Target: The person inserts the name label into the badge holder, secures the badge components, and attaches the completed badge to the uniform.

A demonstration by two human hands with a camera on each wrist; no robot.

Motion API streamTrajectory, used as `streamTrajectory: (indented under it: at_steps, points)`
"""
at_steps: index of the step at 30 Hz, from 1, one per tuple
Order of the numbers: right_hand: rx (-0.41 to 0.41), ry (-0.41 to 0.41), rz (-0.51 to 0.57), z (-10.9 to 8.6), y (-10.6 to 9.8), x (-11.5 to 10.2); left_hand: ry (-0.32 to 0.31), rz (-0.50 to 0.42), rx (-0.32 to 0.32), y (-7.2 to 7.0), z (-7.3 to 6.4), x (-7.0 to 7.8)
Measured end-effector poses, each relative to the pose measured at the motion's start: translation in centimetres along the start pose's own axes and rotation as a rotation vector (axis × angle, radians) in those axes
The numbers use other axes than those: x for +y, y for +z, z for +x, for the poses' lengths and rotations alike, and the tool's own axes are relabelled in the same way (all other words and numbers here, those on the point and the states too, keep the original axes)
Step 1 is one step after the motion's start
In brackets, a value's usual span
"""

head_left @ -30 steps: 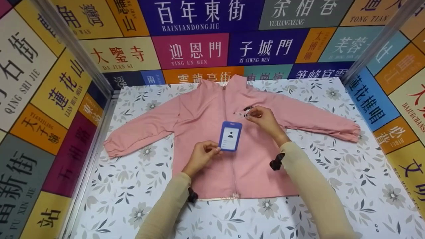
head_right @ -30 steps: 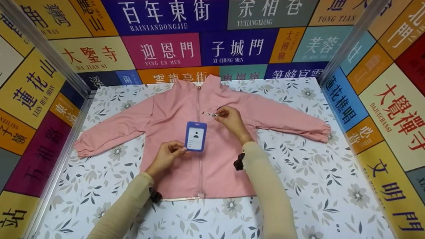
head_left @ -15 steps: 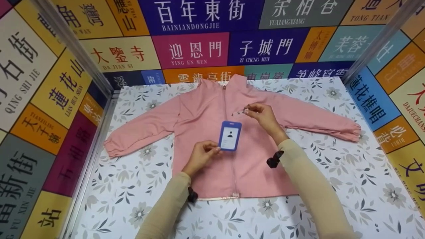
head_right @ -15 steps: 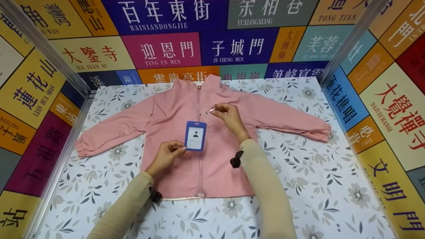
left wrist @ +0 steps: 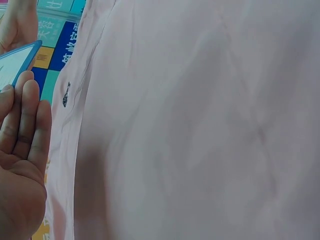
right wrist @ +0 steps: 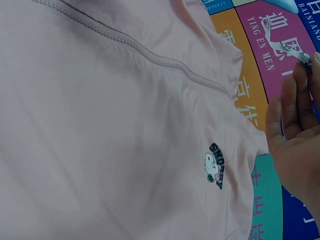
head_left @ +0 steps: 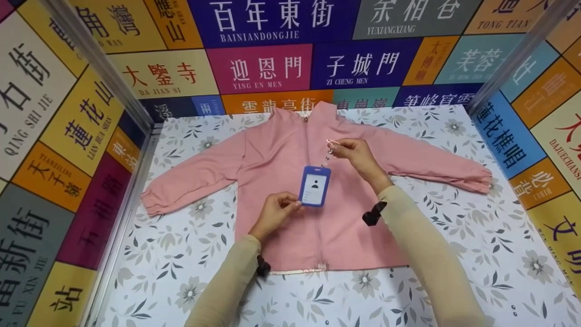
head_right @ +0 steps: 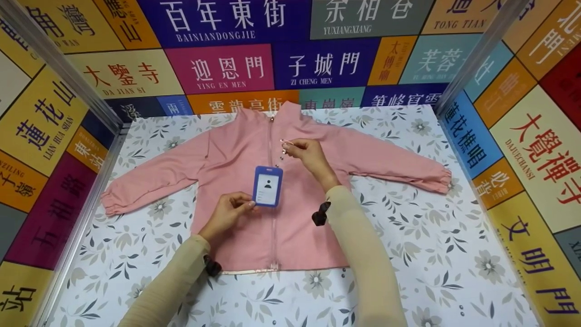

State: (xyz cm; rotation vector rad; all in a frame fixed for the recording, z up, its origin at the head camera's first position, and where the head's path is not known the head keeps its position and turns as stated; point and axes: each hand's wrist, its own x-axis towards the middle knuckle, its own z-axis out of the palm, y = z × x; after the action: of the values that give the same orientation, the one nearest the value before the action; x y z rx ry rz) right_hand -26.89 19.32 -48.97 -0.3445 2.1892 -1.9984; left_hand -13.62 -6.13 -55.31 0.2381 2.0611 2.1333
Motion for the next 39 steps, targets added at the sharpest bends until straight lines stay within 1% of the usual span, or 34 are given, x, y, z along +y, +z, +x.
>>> streamTrajectory:
  at_steps: [3, 6, 9, 14, 17, 24, 27, 29, 34, 39]
  points:
    - [-0.006, -0.002, 0.006, 0.1, 0.4, -0.2, 0.008, -0.007, -0.008, 0.2, -0.4, 1.0]
    - [-0.015, 0.005, 0.018, 0.2, 0.7, -0.4, 0.018, -0.014, -0.013, 0.2, -0.6, 1.4]
    - [-0.026, 0.011, 0.030, 0.2, 0.9, -0.6, 0.024, -0.004, -0.012, 0.3, -0.6, 1.5]
    - [-0.070, 0.008, 0.027, 0.2, 1.2, -1.0, 0.022, -0.008, -0.015, 0.2, -0.5, 1.5]
    - [-0.094, 0.012, 0.029, 0.1, 1.4, -1.3, 0.024, 0.005, -0.019, 0.2, -0.5, 1.3]
    - [-0.154, 0.028, -0.002, -0.5, 1.9, -2.6, 0.030, 0.015, -0.011, 0.3, -0.5, 1.4]
    - [-0.164, 0.040, 0.003, -0.6, 2.0, -2.6, 0.029, 0.010, -0.007, 0.3, -0.5, 1.4]
    - [-0.167, 0.045, 0.013, -0.4, 2.0, -2.2, 0.035, 0.016, -0.006, 0.3, -0.6, 1.4]
    - [-0.171, 0.031, 0.024, -0.4, 2.3, -1.8, 0.045, 0.039, -0.009, 0.3, -0.5, 1.3]
    - [-0.181, 0.013, 0.039, -0.6, 2.5, -1.9, 0.036, 0.029, -0.015, 0.3, -0.5, 1.4]
